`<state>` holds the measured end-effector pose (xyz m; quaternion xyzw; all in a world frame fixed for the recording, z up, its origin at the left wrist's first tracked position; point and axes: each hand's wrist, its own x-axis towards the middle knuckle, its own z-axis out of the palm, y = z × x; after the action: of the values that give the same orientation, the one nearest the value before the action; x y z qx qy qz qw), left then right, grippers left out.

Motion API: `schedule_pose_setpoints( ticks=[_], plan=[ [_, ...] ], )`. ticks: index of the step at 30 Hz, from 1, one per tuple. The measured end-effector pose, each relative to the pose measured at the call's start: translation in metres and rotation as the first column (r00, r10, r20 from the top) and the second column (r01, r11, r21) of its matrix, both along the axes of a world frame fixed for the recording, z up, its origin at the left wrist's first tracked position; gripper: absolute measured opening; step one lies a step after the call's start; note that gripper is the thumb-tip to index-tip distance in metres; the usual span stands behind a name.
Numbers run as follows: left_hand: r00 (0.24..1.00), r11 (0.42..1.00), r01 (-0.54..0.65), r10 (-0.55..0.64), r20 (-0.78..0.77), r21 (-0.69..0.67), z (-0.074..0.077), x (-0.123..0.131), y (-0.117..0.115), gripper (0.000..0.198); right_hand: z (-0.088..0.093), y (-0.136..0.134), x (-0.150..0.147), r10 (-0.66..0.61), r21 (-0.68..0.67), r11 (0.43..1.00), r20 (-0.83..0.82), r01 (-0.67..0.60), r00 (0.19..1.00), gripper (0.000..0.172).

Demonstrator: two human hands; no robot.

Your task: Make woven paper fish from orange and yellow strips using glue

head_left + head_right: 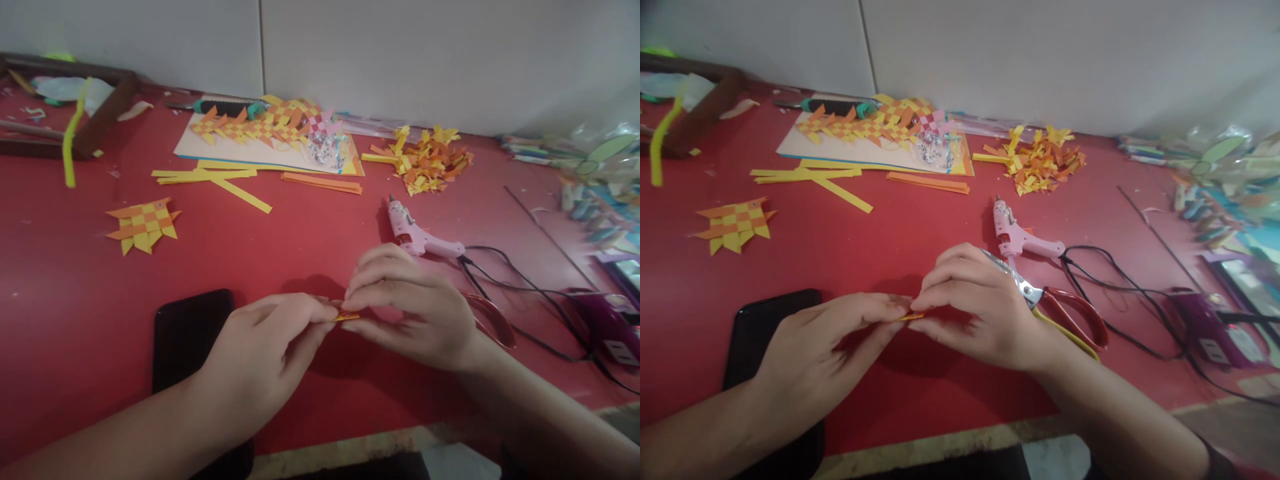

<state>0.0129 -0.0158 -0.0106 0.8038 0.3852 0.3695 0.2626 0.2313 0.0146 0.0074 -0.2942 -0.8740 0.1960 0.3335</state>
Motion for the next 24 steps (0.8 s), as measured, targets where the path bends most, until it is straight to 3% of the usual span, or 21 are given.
schedule_pose_setpoints(
  ticks=[7,10,13,15,16,19,21,24],
  plan=[
    [1.0,0.997,0.01,-0.008,0.023,-0.082,0.004,0.001,0.0,0.008,0.0,-0.001,0.0,0.001,-0.028,1.0,0.004,-0.001,1.0,0.007],
    [0.999,0.98,0.007,0.001,0.041,-0.197,0.005,0.0,-0.001,0.007,0.0,-0.002,-0.001,-0.005,-0.096,0.995,0.003,0.005,1.0,0.005],
    [0.998,0.927,0.015,0.012,0.069,-0.374,0.006,0.0,-0.001,0.006,0.002,-0.003,-0.001,-0.014,-0.186,0.983,0.004,0.014,1.0,0.006],
    [0.99,0.837,0.042,0.039,0.136,-0.545,0.007,0.001,0.002,0.006,0.003,-0.003,-0.001,-0.025,-0.255,0.967,0.007,0.026,1.0,0.015],
    [0.98,0.765,0.077,0.059,0.189,-0.639,0.007,0.002,0.003,0.008,0.004,-0.004,0.0,-0.03,-0.289,0.957,0.004,0.03,1.0,0.019],
    [0.925,0.479,0.262,0.122,0.359,-0.838,0.01,0.004,0.009,0.016,0.006,-0.004,0.002,-0.045,-0.404,0.915,-0.043,0.024,0.998,0.019],
    [0.901,0.331,0.341,0.151,0.406,-0.88,0.011,0.005,0.012,0.019,0.006,-0.005,0.003,-0.046,-0.5,0.866,-0.068,0.006,0.997,0.012],
    [0.901,0.239,0.355,0.172,0.399,-0.904,0.013,0.005,0.013,0.022,0.006,-0.004,0.003,-0.053,-0.642,0.766,-0.096,-0.021,0.994,0.016]
  ],
)
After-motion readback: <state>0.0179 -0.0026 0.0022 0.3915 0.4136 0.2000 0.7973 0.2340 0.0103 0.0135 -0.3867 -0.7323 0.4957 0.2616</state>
